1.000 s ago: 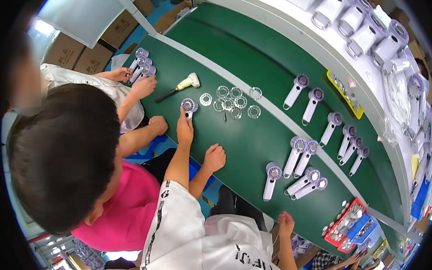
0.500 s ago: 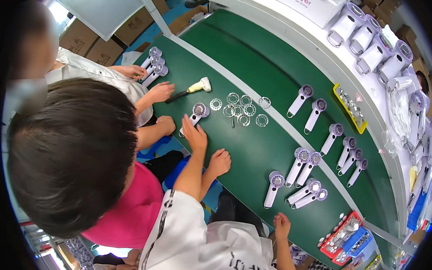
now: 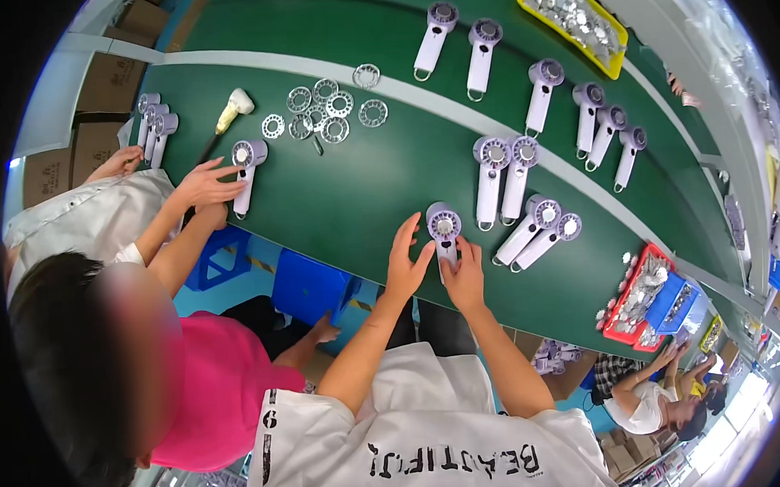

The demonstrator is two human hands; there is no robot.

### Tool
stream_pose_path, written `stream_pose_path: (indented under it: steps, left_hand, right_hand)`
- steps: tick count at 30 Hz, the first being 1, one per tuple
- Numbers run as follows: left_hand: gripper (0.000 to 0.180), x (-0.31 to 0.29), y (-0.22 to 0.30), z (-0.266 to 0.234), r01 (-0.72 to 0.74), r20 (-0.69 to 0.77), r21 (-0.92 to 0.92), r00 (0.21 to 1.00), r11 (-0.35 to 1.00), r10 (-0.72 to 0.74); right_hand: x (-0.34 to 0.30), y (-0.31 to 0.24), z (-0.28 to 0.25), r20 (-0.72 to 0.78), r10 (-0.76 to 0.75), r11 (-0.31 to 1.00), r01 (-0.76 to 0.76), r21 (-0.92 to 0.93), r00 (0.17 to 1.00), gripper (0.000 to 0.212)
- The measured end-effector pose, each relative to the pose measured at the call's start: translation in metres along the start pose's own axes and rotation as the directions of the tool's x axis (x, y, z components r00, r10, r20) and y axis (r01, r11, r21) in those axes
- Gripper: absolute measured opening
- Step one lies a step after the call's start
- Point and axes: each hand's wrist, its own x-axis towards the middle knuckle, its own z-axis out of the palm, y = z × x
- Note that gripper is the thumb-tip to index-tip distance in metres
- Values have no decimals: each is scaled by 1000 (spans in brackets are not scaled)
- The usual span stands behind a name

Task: Assembling portable handheld fans on a production line.

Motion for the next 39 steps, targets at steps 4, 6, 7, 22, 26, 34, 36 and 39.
stream_pose_path:
  steps: [4,6,7,22,26,34,36,39]
  left_hand:
    - [71,6,-5,-9,-139,33,70,990,988,137]
    - [73,7,-3,-22,-112,7,51,994,992,112]
    - [79,10,-5,-29,-118,7,63,993,991,118]
    - [90,8,-23,-9,-170,84,250,985,953,153]
    - [91,13,-13,-18,-165,170,291,978,942,119]
    - [91,7,-23,-23,-192,156,284,976,939,153]
    - [91,7,-22,-25,-190,171,271,974,944,147]
    - [88,11,-24,-18,-222,176,247,968,943,181]
  right_hand:
    - [-3,-13,10,4,-21,999,21,39,1000,51]
    - [0,-17,11,-41,-39,985,46,166,998,47]
    - [10,-26,6,-133,-83,972,110,209,988,44]
    - [253,-133,70,132,-613,669,600,-438,779,78]
    - [256,-120,65,131,-624,693,623,-362,770,67]
    - [247,-126,66,184,-584,722,609,-327,791,76]
    - [255,-119,56,280,-658,650,715,-256,699,77]
    - [269,-117,43,322,-642,648,717,-257,696,70]
